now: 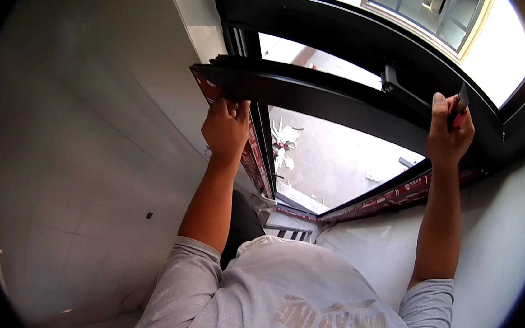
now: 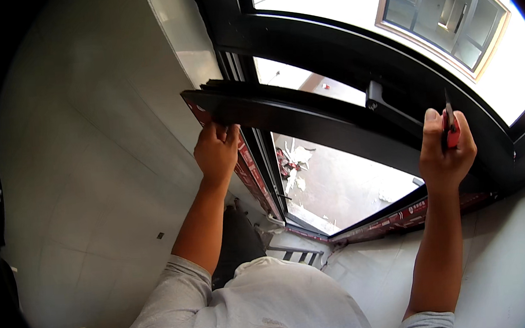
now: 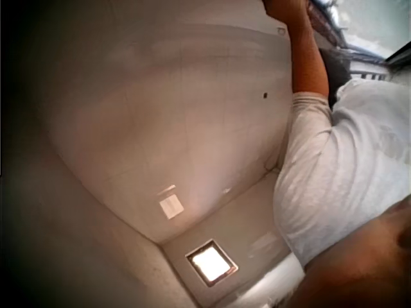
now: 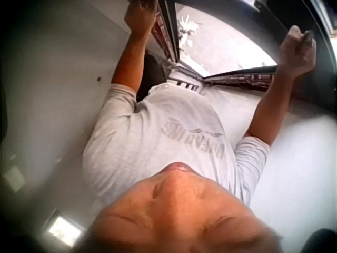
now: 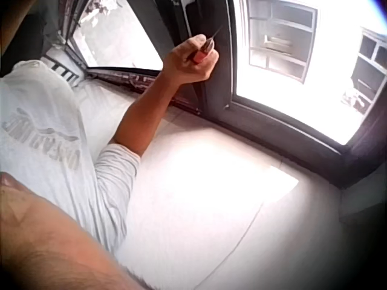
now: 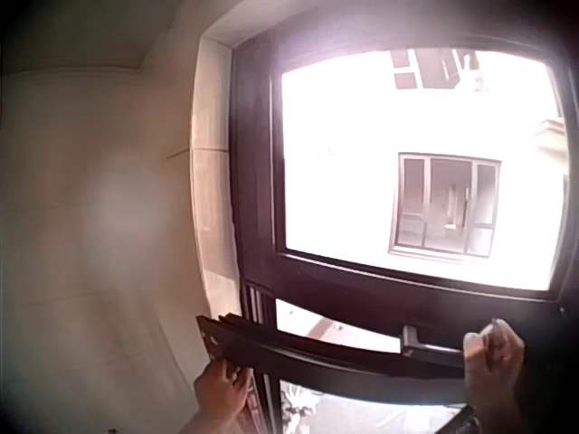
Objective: The person uses a red utility knife to cut and peel protective film from the frame of a black window. They systematically work along the edges, pulling off strips of film and discarding them. The person then removes a metal security grille from the window area.
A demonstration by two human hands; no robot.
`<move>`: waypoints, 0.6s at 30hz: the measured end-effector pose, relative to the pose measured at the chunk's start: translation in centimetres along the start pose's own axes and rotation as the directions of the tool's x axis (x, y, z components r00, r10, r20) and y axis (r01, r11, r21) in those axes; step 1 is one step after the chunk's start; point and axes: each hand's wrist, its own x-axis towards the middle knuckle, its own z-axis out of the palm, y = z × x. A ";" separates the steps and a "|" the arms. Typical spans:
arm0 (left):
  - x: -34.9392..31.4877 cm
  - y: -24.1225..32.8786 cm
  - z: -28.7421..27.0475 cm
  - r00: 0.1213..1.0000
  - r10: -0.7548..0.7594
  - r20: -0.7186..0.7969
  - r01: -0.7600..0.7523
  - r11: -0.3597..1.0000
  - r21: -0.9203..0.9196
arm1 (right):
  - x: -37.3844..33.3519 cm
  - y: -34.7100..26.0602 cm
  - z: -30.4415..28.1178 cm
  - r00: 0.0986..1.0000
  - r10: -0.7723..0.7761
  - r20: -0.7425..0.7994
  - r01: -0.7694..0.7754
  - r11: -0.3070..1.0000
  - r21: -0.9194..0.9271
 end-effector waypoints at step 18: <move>2.1 2.9 1.6 0.476 -0.609 0.634 0.806 0.014 -0.592 | -1.0 0.2 0.4 0.997 0.030 -0.066 -0.023 0.994 0.111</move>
